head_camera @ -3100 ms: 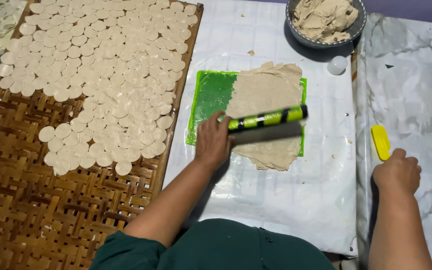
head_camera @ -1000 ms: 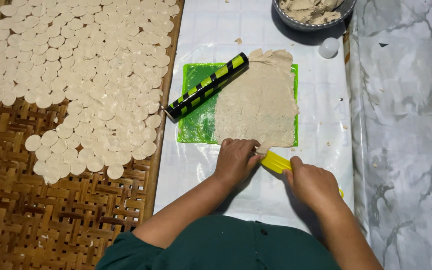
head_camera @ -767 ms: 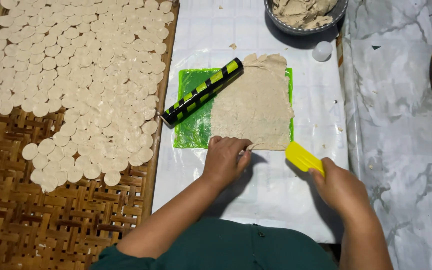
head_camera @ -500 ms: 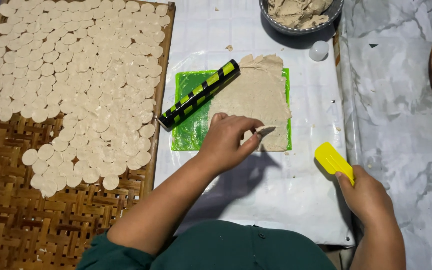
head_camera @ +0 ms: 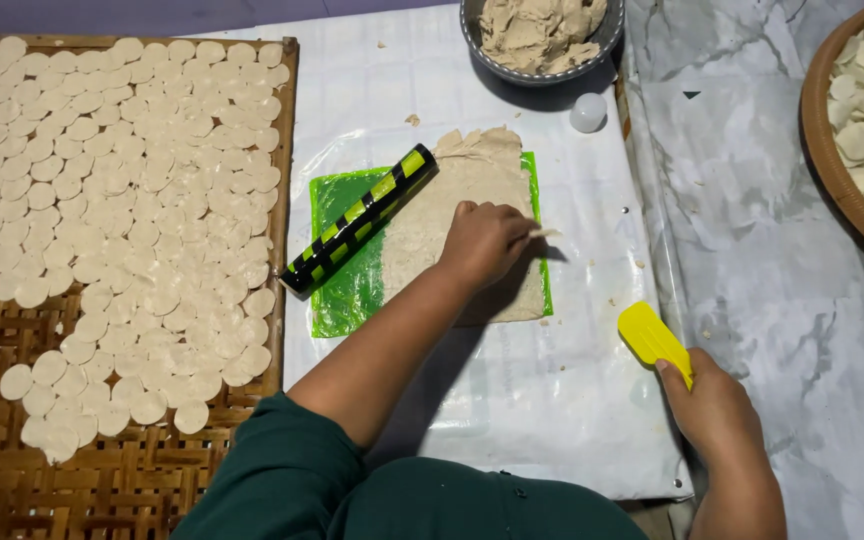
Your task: Flattening dough using a rolling pin and scraping edges with a spatula on a preparation table.
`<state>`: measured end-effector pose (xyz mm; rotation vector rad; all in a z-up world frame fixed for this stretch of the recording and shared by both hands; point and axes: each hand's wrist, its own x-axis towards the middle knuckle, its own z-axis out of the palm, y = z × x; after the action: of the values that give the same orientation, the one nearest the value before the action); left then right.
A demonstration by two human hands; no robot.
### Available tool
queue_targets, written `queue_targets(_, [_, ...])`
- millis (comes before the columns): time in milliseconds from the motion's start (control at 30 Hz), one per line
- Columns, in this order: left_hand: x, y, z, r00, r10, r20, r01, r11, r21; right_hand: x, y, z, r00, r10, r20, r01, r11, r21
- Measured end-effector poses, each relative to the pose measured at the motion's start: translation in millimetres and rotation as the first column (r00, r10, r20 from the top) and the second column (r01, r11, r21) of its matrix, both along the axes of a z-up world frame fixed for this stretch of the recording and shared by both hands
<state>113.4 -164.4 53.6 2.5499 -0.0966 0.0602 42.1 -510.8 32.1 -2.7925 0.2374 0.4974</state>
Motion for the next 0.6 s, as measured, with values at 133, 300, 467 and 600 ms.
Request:
queue_targets(133, [-26.4,-5.5,-32.7,0.946,-0.224,0.233,0.175,0.962,0.210,14.8,13.5,13.2,0.993,0.017,0.114,-0.025,0.997,0.069])
queue_targets(300, [-36.2,1.3,-42.8,0.955,-0.233,0.181,0.204,0.965,0.168,63.6,56.7,28.1,0.981,0.092,0.173,-0.107,0.991,0.080])
queue_targets(467, [-27.9,74.3,-21.0,0.888,0.240,0.391,-0.344,0.912,0.222,132.0,119.8,26.4,0.745,0.336,0.577,-0.468,0.879,0.093])
queue_targets(600, [-22.8,134.4,-27.3,0.869,0.477,0.134,-0.495,0.831,0.254,182.2,178.5,21.0,0.563,0.559,0.609,-0.643,0.759,-0.102])
